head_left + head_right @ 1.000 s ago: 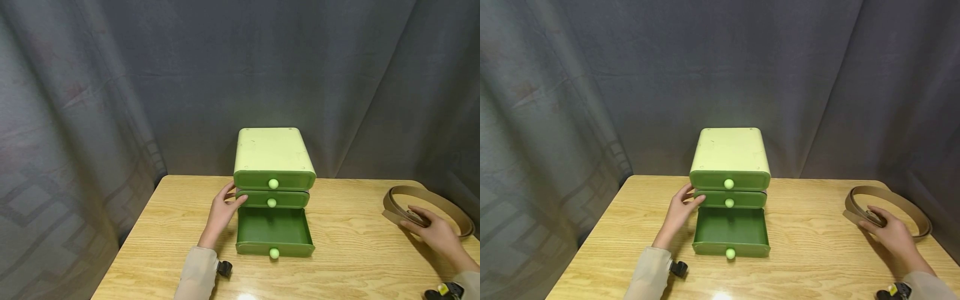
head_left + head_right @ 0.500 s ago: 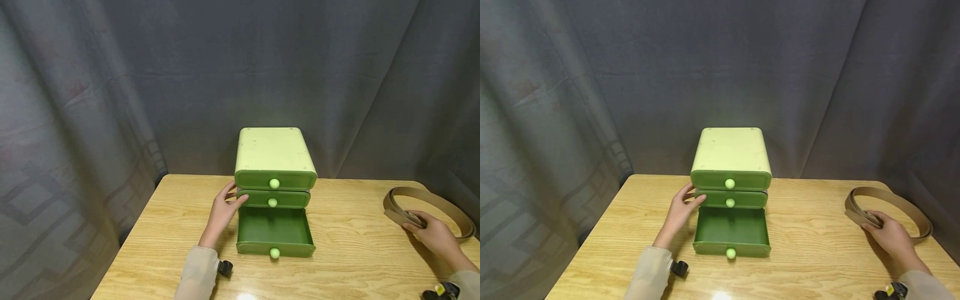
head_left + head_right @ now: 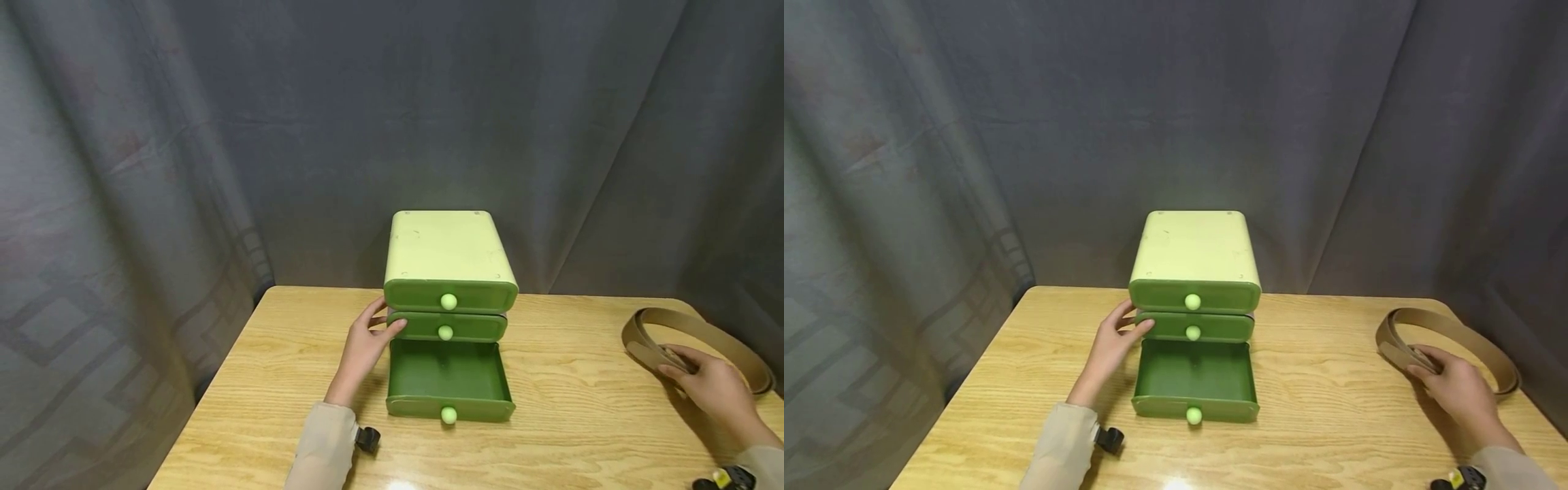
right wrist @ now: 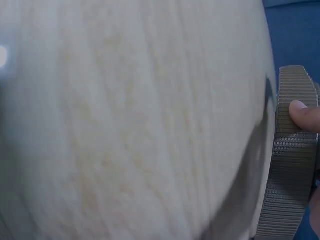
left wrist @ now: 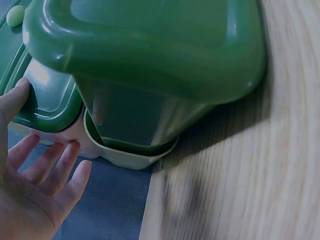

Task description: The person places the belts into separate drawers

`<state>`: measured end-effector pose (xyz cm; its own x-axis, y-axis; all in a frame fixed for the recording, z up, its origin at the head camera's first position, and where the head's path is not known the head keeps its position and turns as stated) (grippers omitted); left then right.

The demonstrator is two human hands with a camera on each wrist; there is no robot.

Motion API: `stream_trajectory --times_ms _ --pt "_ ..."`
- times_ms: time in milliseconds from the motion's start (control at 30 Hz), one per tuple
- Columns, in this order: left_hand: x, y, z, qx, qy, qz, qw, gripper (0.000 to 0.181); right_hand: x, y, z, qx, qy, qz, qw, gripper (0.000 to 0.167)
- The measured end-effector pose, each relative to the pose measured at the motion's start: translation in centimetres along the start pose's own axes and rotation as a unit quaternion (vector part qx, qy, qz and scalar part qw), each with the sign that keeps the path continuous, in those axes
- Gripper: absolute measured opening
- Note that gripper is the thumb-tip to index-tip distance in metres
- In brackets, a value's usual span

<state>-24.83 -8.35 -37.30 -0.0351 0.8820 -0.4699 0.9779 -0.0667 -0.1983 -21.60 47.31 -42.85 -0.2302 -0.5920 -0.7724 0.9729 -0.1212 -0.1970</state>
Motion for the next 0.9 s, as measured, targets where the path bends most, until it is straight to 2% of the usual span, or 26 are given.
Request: stream_trajectory --times_ms 167,267,633,800,900 --pt "1.1 -0.9 2.5 -0.007 0.005 -0.002 1.0000 0.062 -0.8 0.3 0.8 0.012 0.014 -0.024 0.9996 0.069" --pt "1.6 -1.4 3.8 -0.008 0.005 -0.006 0.9999 0.064 -1.1 0.6 1.7 0.001 0.011 -0.036 0.9993 0.067" --pt "1.5 -1.4 3.8 0.000 -0.001 -0.011 0.9999 0.066 -1.3 2.2 5.3 -0.066 -0.025 -0.087 0.9937 0.054" --pt "1.5 -1.6 3.9 0.002 0.001 -0.012 0.9999 0.065 -1.2 3.0 7.0 -0.074 -0.046 -0.095 0.9916 0.054" --pt "1.5 -1.6 3.9 0.001 0.002 -0.012 0.9999 0.065 -1.3 3.3 7.9 -0.065 -0.059 -0.092 0.9919 0.055"
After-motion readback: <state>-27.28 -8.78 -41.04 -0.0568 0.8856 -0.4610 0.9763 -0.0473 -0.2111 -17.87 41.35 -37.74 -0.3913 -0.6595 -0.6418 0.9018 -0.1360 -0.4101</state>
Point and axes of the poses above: each hand's wrist, its own y-axis away from the middle knuckle, its own x-axis out of the palm, z = x × y, the point moved 4 cm from there along -y, towards the middle knuckle, and after that the axes turned 14 degrees about -y, right-handed, at the moved point
